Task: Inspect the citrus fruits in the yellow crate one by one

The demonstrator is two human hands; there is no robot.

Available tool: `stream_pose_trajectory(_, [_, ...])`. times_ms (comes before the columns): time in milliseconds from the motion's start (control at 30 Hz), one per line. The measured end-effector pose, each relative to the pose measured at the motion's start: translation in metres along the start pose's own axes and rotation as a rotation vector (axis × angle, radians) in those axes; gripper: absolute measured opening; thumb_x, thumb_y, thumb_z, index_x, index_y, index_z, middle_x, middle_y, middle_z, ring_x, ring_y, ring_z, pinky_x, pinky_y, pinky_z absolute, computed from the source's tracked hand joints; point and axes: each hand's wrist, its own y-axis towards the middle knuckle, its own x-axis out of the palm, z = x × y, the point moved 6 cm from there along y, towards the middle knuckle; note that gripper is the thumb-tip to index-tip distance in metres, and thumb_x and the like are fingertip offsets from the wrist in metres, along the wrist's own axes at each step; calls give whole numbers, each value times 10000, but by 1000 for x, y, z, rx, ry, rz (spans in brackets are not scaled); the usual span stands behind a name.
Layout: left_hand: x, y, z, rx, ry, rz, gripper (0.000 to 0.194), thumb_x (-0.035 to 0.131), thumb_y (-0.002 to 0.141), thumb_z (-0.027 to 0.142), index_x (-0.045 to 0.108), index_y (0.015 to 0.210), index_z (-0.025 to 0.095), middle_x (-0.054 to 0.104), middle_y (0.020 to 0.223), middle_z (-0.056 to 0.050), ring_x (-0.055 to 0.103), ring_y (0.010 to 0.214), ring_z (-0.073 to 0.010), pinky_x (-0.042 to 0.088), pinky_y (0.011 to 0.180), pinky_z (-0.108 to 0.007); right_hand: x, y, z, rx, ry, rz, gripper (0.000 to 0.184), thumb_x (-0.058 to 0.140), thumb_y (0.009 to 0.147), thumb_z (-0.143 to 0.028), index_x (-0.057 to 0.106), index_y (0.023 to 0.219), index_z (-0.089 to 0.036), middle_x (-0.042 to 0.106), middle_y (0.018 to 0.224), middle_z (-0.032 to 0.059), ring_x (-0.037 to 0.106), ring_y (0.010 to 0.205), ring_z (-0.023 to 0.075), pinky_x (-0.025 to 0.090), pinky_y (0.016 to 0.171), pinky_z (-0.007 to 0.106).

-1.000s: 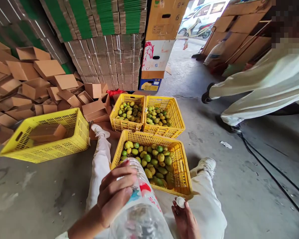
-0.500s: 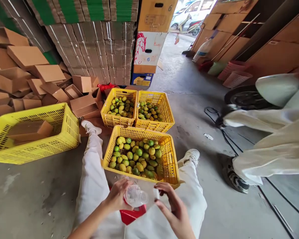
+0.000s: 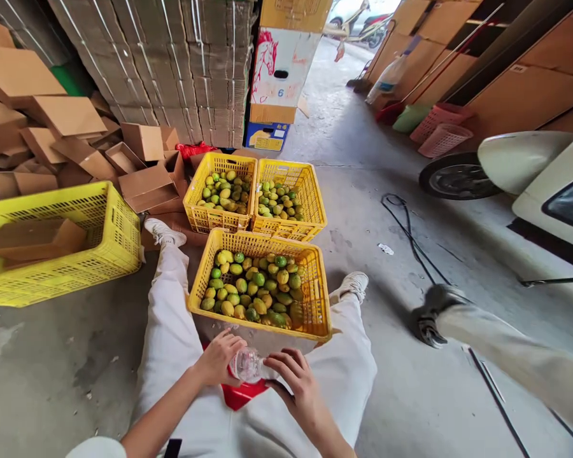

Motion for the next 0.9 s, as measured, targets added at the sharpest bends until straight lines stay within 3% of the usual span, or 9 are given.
stream_pose_trajectory(100, [0,0,2,1,0,-8,624,802,579,426,587,1124,209,688,1086,-57,656,1031,-263,326,1171,-483,2,1,2,-46,-38,4,230,569,972,-362,662,1156,-260,747,1002,61,646,907,234,556,764,363])
stream_pose_trajectory(200, [0,1,2,-23,8,15,612,795,584,440,597,1110,200,688,1072,-57,657,1027,-261,337,1163,-472,7,1,7,45,-158,91,218,570,970,-405,655,1028,-214,718,893,66,630,828,227,525,703,338])
stream_pose_trajectory(333, [-1,2,0,-68,93,21,614,784,604,432,598,1141,199,689,1080,-65,652,1024,-274,311,1175,-513,29,-8,12,289,-413,188,347,497,984,-488,616,815,-210,660,731,76,605,720,249,465,645,355])
stream_pose_trajectory(467, [1,0,-2,-62,204,-12,580,793,617,398,600,1130,207,692,1092,-67,644,1019,-286,266,1187,-574,53,-22,19,556,-596,179,481,389,1017,-468,557,633,-235,640,599,109,626,640,288,436,615,385])
stream_pose_trajectory(600, [6,1,-2,-36,235,16,545,792,627,357,604,1121,223,695,1100,-60,651,1015,-292,237,1192,-621,57,-30,33,854,-451,111,549,446,953,-565,557,520,-247,656,538,133,660,578,298,436,553,372])
stream_pose_trajectory(667, [2,3,-1,-54,198,94,537,791,613,323,603,1103,209,701,1073,-73,663,1002,-302,249,1184,-640,48,-30,40,928,-196,174,513,512,885,-641,656,609,-234,712,620,123,689,616,283,471,567,357])
stream_pose_trajectory(733, [-10,3,-1,-95,116,238,535,777,614,302,590,1106,204,706,1059,-89,673,1005,-311,294,1164,-643,31,-33,47,957,89,334,511,561,816,-691,743,875,-216,773,800,116,730,743,283,526,639,356])
stream_pose_trajectory(800, [-32,-1,-3,-166,-22,440,520,754,646,326,570,1120,215,709,1053,-98,681,1008,-314,424,1081,-610,9,-43,57,970,295,502,616,577,771,-714,727,1075,-200,784,941,125,738,857,298,556,721,378])
stream_pose_trajectory(900, [-72,-15,-13,-313,-312,716,471,734,686,403,558,1085,225,721,964,-81,709,897,-299,589,823,-500,-20,-65,70,976,457,642,600,603,748,-702,730,1093,-228,771,971,112,726,863,298,559,727,395])
